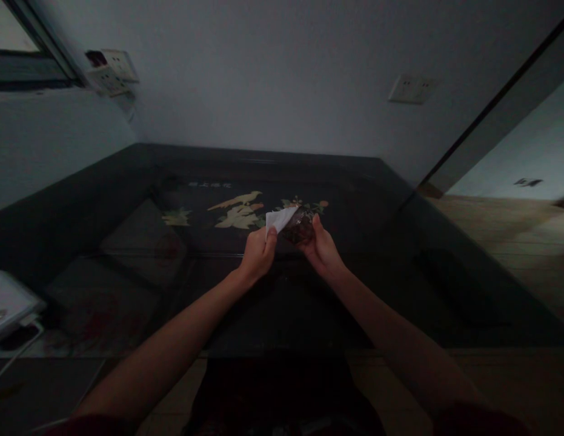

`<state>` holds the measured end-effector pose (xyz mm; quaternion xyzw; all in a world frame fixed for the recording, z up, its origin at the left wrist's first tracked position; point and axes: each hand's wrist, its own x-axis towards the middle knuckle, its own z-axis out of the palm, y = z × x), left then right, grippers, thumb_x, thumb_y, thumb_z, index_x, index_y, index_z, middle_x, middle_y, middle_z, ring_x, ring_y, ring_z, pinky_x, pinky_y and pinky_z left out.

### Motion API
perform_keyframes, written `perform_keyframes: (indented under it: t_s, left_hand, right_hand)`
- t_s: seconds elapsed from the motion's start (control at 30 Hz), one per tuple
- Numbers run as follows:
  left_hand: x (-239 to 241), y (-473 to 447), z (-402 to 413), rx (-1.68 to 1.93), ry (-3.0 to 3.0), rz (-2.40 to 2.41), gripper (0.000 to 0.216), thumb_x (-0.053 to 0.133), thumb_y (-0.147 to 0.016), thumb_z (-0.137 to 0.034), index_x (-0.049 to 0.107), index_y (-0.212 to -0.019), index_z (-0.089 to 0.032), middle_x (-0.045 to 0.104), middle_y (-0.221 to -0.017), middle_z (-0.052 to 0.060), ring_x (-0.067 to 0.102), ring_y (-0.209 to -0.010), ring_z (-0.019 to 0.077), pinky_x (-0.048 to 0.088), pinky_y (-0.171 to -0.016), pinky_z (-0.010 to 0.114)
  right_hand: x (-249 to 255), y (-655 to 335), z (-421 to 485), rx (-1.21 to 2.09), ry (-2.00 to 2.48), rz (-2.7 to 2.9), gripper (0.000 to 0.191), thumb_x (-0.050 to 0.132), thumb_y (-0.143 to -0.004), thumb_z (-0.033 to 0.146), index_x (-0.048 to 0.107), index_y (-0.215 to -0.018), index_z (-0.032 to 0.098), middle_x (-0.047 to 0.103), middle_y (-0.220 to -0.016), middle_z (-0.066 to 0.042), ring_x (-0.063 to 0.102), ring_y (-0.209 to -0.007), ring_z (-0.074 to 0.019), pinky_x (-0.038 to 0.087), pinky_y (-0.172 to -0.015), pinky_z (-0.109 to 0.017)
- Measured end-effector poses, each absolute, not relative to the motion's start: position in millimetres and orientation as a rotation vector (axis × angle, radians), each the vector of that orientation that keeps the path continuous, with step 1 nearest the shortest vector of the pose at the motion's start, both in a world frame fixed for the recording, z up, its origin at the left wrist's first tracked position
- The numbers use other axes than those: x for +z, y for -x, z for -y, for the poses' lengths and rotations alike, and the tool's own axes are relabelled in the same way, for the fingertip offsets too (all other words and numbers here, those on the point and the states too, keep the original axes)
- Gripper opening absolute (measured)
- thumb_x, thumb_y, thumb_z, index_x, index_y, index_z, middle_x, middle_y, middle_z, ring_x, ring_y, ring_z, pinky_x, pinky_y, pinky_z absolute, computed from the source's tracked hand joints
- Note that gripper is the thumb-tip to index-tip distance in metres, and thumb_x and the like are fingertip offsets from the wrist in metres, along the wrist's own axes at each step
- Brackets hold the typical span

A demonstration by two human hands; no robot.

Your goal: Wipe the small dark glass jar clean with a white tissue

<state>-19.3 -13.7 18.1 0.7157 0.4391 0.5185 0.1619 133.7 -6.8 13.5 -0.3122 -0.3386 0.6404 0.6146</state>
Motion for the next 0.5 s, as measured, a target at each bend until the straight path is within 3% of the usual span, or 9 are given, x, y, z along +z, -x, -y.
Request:
perform_keyframes:
  t_s: [0.13, 0.23, 0.3, 0.37, 0.43, 0.5]
  left_hand:
    - [16.5, 18.8, 20.3, 1.583, -2.179, -1.19, 0.054, 0.025, -0.098, -0.044, 0.053, -0.06, -0.017, 0.055, -0.056, 0.004, 0.051, -0.053, 0.014, 0.042, -0.053, 0.027]
    - [17.9, 16.2, 25.9, 1.614, -2.341, -0.998, 0.051, 0.023, -0.099, -0.038, 0.067, -0.091, -0.011, 0.071, -0.085, 0.013, 0.066, -0.082, 0.0201, 0.053, -0.075, 0.032]
    - [20.7, 14.4, 28.4, 1.582, -2.435, -0.854, 0.049, 0.023, -0.099, -0.033, 0.061, -0.118, -0.009, 0.069, -0.113, 0.017, 0.063, -0.109, 0.0224, 0.05, -0.093, 0.037]
    - [23.8, 13.3, 29.1, 1.523, -2.505, -0.762, 0.048, 0.024, -0.098, -0.029, 0.052, -0.133, -0.01, 0.06, -0.131, 0.017, 0.055, -0.124, 0.022, 0.045, -0.104, 0.039]
    - [25.8, 13.2, 28.2, 1.472, -2.527, -0.749, 0.049, 0.024, -0.098, -0.027, 0.049, -0.137, -0.01, 0.056, -0.136, 0.016, 0.053, -0.127, 0.0216, 0.041, -0.107, 0.039]
    - [25.9, 13.6, 26.1, 1.442, -2.472, -0.843, 0.05, 0.024, -0.098, -0.031, 0.054, -0.132, -0.01, 0.061, -0.13, 0.016, 0.058, -0.121, 0.0219, 0.043, -0.105, 0.037]
  right_hand:
    - [15.5, -135.1, 4.6, 1.471, 0.707, 0.781, 0.05, 0.069, -0.071, 0.063, 0.066, -0.099, 0.021, 0.074, -0.094, -0.008, 0.067, -0.102, -0.0263, 0.055, -0.083, -0.04]
    - [14.9, -132.6, 5.7, 1.477, 0.725, 0.781, 0.05, 0.07, -0.069, 0.064, 0.067, -0.094, 0.021, 0.074, -0.092, -0.007, 0.067, -0.099, -0.0251, 0.055, -0.08, -0.037]
    - [12.9, -129.4, 8.2, 1.472, 0.747, 0.793, 0.046, 0.071, -0.069, 0.06, 0.067, -0.091, 0.021, 0.074, -0.091, -0.006, 0.067, -0.096, -0.0231, 0.055, -0.078, -0.035]
    - [10.2, -125.7, 11.8, 1.455, 0.768, 0.823, 0.039, 0.075, -0.068, 0.054, 0.068, -0.088, 0.021, 0.073, -0.09, -0.004, 0.067, -0.092, -0.0209, 0.054, -0.076, -0.032]
    - [7.8, -122.7, 15.4, 1.459, 0.787, 0.87, 0.036, 0.077, -0.066, 0.049, 0.068, -0.088, 0.022, 0.073, -0.091, -0.003, 0.067, -0.089, -0.02, 0.054, -0.074, -0.031]
    - [6.7, -121.3, 18.1, 1.485, 0.807, 0.919, 0.038, 0.077, -0.066, 0.05, 0.069, -0.09, 0.022, 0.072, -0.093, -0.003, 0.066, -0.089, -0.0206, 0.054, -0.07, -0.031]
